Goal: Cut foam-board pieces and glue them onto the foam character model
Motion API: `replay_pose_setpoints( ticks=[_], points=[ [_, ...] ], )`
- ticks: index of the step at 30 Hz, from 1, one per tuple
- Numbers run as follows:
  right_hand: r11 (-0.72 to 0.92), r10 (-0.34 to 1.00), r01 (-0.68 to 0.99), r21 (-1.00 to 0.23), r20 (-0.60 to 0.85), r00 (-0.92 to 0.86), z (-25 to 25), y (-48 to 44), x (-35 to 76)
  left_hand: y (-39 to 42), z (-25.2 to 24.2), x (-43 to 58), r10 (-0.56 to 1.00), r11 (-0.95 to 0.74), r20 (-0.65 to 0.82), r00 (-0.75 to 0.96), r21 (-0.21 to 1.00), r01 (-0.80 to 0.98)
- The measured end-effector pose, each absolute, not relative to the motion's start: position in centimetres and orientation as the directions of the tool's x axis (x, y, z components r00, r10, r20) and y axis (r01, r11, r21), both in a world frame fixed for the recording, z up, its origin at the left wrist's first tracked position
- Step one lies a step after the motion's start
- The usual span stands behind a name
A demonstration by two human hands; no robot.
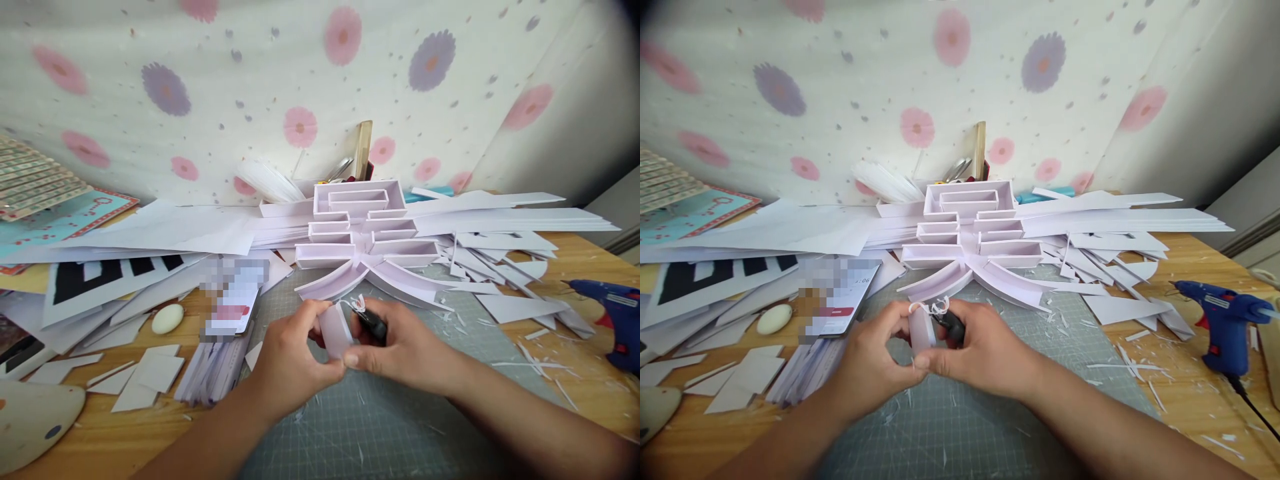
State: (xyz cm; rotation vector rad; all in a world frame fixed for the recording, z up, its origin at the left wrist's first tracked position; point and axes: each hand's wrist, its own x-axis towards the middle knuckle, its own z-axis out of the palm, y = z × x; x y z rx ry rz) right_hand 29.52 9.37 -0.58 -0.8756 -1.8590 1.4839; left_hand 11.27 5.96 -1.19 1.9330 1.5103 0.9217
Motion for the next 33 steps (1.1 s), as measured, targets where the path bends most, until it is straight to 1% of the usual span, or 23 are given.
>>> replay_pose_setpoints(
  ticks=[3,5,8,10,12,14,16,18,20,23,26,29,33],
  points=[
    [0.094,0.861,0.187,-0.978,-0.015,-0.509,-1.0,8.8,28.6,6.0,-1.7,11.4,0.969,-0.235,0.223,0.107,0.697,0.677],
    [0.09,0.892,0.219,-0.972,-0.019,-0.451,-1.3,8.7,28.3,5.9,-2.1,11.4,0.959,-0.249,0.268,0.091,0.645,0.723],
    [0.081,0.896,0.201,-0.976,-0.017,-0.444,-1.3,8.9,28.4,5.8,-2.5,11.4,0.932,-0.303,0.344,0.112,0.575,0.76],
    [0.071,0.88,0.168,-0.983,-0.018,-0.475,-1.0,9.3,29.0,5.7,-2.3,11.3,0.927,-0.334,0.348,0.138,0.602,0.726],
    [0.063,0.847,0.139,-0.988,-0.021,-0.531,-0.4,9.8,29.9,5.7,-1.9,11.0,0.944,-0.327,0.284,0.17,0.722,0.61],
    [0.073,0.786,0.15,-0.986,-0.036,-0.617,0.2,10.2,30.8,5.9,-1.5,10.6,0.961,-0.246,0.165,0.222,0.877,0.413],
    [0.115,0.719,0.19,-0.975,-0.05,-0.693,0.6,10.6,31.6,6.2,-1.3,10.3,0.952,-0.078,0.021,0.305,0.982,0.175],
    [0.182,0.655,0.207,-0.961,-0.039,-0.754,0.8,11.0,32.2,6.4,-1.4,10.2,0.903,0.125,-0.109,0.415,0.992,-0.011],
    [0.242,0.591,0.183,-0.953,-0.004,-0.807,0.7,11.2,32.5,6.6,-1.8,10.2,0.833,0.273,-0.178,0.523,0.956,-0.11],
    [0.334,0.499,0.135,-0.933,0.053,-0.865,0.5,11.2,32.7,6.7,-2.3,10.3,0.743,0.401,-0.237,0.626,0.906,-0.133],
    [0.412,0.426,0.104,-0.905,0.091,-0.9,0.6,11.1,32.7,6.8,-2.3,10.5,0.659,0.491,-0.299,0.691,0.866,-0.094],
    [0.452,0.408,0.117,-0.884,0.088,-0.909,0.8,11.0,32.7,7.0,-2.3,10.7,0.607,0.51,-0.305,0.734,0.858,-0.065],
    [0.531,0.375,0.098,-0.842,0.129,-0.918,0.8,11.0,32.7,7.2,-2.8,10.5,0.562,0.495,-0.295,0.772,0.869,-0.028]
  ],
)
